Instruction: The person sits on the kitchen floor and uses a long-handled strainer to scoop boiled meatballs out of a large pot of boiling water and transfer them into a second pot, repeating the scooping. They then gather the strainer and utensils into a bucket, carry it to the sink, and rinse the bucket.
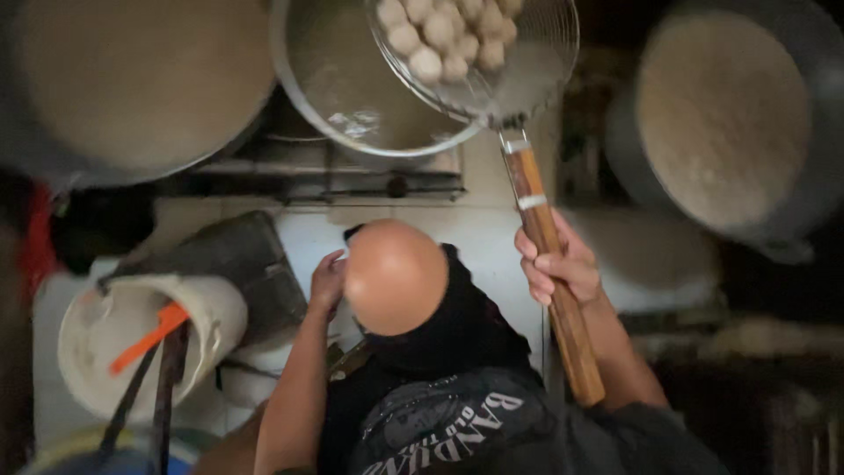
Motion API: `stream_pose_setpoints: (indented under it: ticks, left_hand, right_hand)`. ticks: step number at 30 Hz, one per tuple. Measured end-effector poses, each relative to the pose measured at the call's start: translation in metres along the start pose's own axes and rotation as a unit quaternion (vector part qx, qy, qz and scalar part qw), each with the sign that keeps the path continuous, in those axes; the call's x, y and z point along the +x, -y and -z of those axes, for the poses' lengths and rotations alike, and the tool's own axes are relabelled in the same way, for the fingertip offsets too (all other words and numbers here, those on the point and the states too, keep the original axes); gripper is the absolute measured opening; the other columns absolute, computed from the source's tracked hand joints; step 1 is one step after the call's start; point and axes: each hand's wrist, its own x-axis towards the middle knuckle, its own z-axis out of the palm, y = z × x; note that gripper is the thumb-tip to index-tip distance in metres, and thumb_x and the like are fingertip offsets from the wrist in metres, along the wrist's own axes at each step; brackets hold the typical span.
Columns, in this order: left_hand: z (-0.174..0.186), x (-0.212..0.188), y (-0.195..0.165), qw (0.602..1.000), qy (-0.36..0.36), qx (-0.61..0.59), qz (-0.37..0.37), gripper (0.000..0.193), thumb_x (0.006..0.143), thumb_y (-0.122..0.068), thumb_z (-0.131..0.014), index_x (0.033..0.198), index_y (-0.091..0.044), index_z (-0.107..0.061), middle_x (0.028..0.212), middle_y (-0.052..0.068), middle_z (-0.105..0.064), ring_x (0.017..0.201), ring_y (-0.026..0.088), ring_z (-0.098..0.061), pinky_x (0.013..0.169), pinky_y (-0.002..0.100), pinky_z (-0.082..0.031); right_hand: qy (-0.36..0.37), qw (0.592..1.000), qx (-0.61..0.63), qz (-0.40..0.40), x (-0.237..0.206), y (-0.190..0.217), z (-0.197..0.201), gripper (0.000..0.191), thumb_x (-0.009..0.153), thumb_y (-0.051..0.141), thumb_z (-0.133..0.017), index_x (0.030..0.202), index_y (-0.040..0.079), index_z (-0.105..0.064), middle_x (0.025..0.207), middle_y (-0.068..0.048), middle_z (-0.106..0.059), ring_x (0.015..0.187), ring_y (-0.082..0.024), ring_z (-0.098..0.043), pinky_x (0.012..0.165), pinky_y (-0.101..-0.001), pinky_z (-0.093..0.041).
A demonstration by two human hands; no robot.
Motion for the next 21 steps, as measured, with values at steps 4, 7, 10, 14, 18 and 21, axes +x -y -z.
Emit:
stream_pose_setpoints:
  ticks: [4,7,10,14,18,21]
  left_hand:
    - [-0.006,0.011,-0.001,0.992,0.061,-0.104,-0.038,0.049,0.093,-0.02,-0.065,0.139,-0.003,-0.06,0.116,0.011,-0.075,0.093,0.02,-0.066,0.08,0.031,-0.055]
    - [-0.017,0.029,-0.011,0.991,0.085,-0.086,-0.057,0.049,0.092,-0.02,-0.067,0.138,-0.004,-0.061,0.117,0.012,-0.074,0.098,0.02,-0.067,0.084,0.032,-0.055]
    - [-0.03,0.049,-0.023,0.991,0.095,-0.045,-0.086,0.049,0.091,-0.02,-0.069,0.137,-0.004,-0.062,0.118,0.012,-0.074,0.102,0.021,-0.068,0.088,0.032,-0.056]
    - [-0.05,0.077,-0.037,0.98,0.031,0.159,-0.114,0.051,0.087,-0.021,-0.072,0.135,-0.005,-0.065,0.117,0.014,-0.074,0.106,0.022,-0.07,0.091,0.033,-0.056]
    - [-0.067,0.104,-0.049,0.983,0.04,0.167,-0.057,0.058,0.089,-0.028,-0.071,0.141,-0.007,-0.056,0.115,0.011,-0.076,0.098,0.024,-0.073,0.085,0.035,-0.058]
    - [-0.08,0.122,-0.052,0.984,0.036,0.167,-0.045,0.063,0.088,-0.028,-0.072,0.144,-0.008,-0.051,0.113,0.01,-0.077,0.094,0.027,-0.074,0.08,0.038,-0.057]
  right_hand:
    - [-0.058,0.994,0.018,0.087,-0.036,0.018,0.016,0.079,0.091,-0.005,-0.063,0.161,0.003,-0.028,0.106,-0.014,-0.051,0.063,-0.014,-0.056,0.051,-0.0282,-0.054]
    - [-0.075,0.987,0.008,0.139,-0.055,0.035,0.04,0.079,0.094,-0.008,-0.06,0.164,0.004,-0.026,0.108,-0.014,-0.051,0.067,-0.016,-0.059,0.054,-0.031,-0.057]
    - [-0.131,0.967,-0.059,0.212,-0.062,0.052,0.068,0.074,0.095,-0.006,-0.057,0.162,0.008,-0.028,0.113,-0.015,-0.053,0.07,-0.018,-0.062,0.056,-0.0336,-0.059]
    - [-0.245,0.927,-0.153,0.238,-0.052,0.082,0.106,0.052,0.102,-0.006,-0.057,0.15,0.005,-0.038,0.114,-0.013,-0.056,0.078,-0.019,-0.062,0.065,-0.0358,-0.058]
    - [-0.445,0.822,-0.301,0.188,-0.031,0.091,0.132,0.037,0.108,-0.001,-0.062,0.142,-0.003,-0.048,0.102,-0.012,-0.058,0.079,-0.021,-0.063,0.069,-0.038,-0.057]
    - [-0.573,0.743,-0.32,0.126,-0.021,0.086,0.156,0.043,0.1,-0.001,-0.064,0.14,-0.003,-0.047,0.101,-0.007,-0.061,0.076,-0.018,-0.065,0.066,-0.0381,-0.057]
